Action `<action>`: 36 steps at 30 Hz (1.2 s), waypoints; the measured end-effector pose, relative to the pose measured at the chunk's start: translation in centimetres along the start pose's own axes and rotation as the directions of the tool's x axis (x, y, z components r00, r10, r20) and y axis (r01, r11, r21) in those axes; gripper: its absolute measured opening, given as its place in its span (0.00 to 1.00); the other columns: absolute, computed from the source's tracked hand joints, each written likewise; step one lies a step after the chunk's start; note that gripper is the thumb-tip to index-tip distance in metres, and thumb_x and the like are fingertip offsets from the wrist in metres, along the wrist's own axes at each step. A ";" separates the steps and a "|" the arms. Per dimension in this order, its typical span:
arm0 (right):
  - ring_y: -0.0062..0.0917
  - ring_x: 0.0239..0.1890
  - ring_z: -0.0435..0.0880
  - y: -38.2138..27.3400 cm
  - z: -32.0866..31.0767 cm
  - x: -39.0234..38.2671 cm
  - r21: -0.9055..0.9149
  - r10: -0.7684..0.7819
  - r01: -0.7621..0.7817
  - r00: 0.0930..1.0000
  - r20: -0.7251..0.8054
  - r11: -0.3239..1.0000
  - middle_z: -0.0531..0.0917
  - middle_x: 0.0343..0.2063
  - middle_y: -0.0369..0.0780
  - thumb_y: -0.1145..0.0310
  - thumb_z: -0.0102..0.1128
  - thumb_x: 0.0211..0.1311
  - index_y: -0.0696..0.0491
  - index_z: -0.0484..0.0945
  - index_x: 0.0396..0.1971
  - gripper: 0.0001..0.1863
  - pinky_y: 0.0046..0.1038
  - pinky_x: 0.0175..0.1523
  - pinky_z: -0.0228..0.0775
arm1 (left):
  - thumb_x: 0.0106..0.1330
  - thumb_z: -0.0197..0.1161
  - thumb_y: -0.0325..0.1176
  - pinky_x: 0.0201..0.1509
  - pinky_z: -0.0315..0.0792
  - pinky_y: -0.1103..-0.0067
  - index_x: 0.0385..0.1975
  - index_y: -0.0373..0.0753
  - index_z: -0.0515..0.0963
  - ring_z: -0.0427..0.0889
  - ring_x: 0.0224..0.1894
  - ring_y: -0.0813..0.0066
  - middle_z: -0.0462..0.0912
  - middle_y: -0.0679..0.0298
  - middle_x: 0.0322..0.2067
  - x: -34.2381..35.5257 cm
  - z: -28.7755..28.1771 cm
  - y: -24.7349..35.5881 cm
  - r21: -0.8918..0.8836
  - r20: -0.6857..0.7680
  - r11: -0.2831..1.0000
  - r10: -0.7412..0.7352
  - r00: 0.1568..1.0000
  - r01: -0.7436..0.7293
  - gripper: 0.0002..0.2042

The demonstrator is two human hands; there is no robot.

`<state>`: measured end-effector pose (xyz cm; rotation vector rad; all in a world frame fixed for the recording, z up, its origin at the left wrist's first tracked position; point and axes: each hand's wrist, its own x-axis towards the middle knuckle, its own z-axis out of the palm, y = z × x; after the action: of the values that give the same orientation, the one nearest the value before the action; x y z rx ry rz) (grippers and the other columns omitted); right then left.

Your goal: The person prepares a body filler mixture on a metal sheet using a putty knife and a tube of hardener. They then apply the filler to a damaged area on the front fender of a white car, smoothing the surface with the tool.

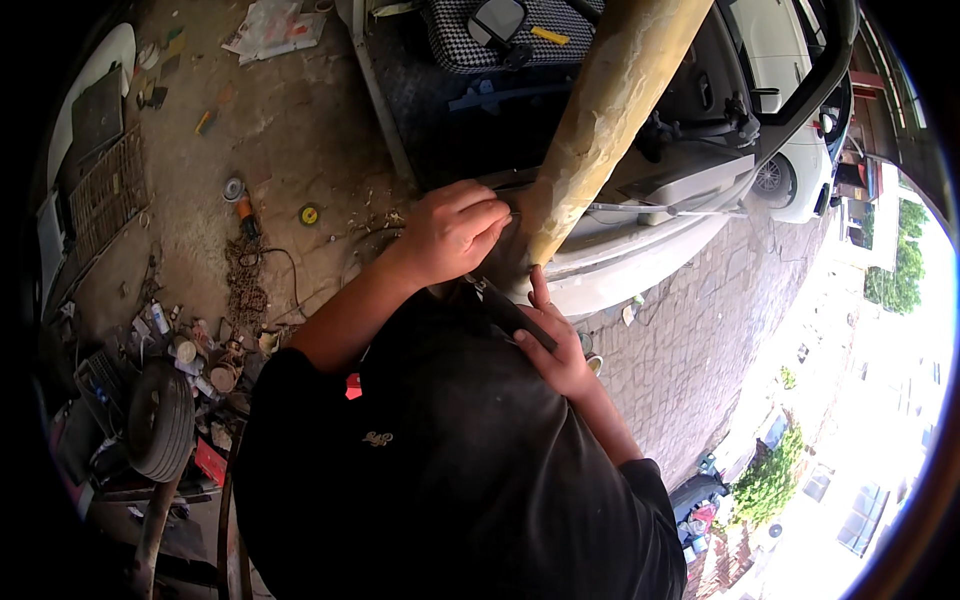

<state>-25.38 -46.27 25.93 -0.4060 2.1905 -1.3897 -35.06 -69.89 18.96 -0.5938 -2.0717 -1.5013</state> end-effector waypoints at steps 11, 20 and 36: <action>0.40 0.78 0.46 0.2 -0.8 0.1 -0.016 0.082 -0.081 0.995 0.061 0.997 0.48 0.74 0.59 0.76 0.57 0.67 0.65 0.74 0.57 0.19 0.37 0.76 0.46 | 0.54 0.66 0.22 0.32 0.74 0.68 0.28 0.37 0.79 0.79 0.29 0.60 0.78 0.62 0.27 0.1 0.3 -0.4 -0.051 -0.018 0.999 0.003 1.000 -0.004 0.04; 0.40 0.78 0.46 -0.2 -0.5 0.3 -0.025 0.108 -0.106 0.992 0.066 0.994 0.56 0.71 0.60 0.74 0.56 0.68 0.65 0.75 0.55 0.18 0.38 0.75 0.49 | 0.54 0.67 0.22 0.33 0.75 0.68 0.27 0.36 0.78 0.79 0.30 0.60 0.77 0.61 0.26 1.4 -0.7 -0.1 -0.012 0.167 1.000 0.001 0.986 0.001 0.04; 0.33 0.77 0.52 0.2 0.2 -0.3 0.111 0.186 -0.187 0.982 0.012 0.976 0.41 0.77 0.54 0.73 0.56 0.71 0.68 0.70 0.61 0.23 0.32 0.74 0.50 | 0.61 0.67 0.26 0.36 0.75 0.71 0.30 0.35 0.81 0.81 0.33 0.62 0.82 0.61 0.28 0.9 -2.9 -1.7 -0.150 0.210 0.984 -0.065 0.975 0.098 0.03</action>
<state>-25.07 -46.20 25.80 -0.1562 2.0779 -1.3989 -36.32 -73.06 19.03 -0.7607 -2.1649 -1.7296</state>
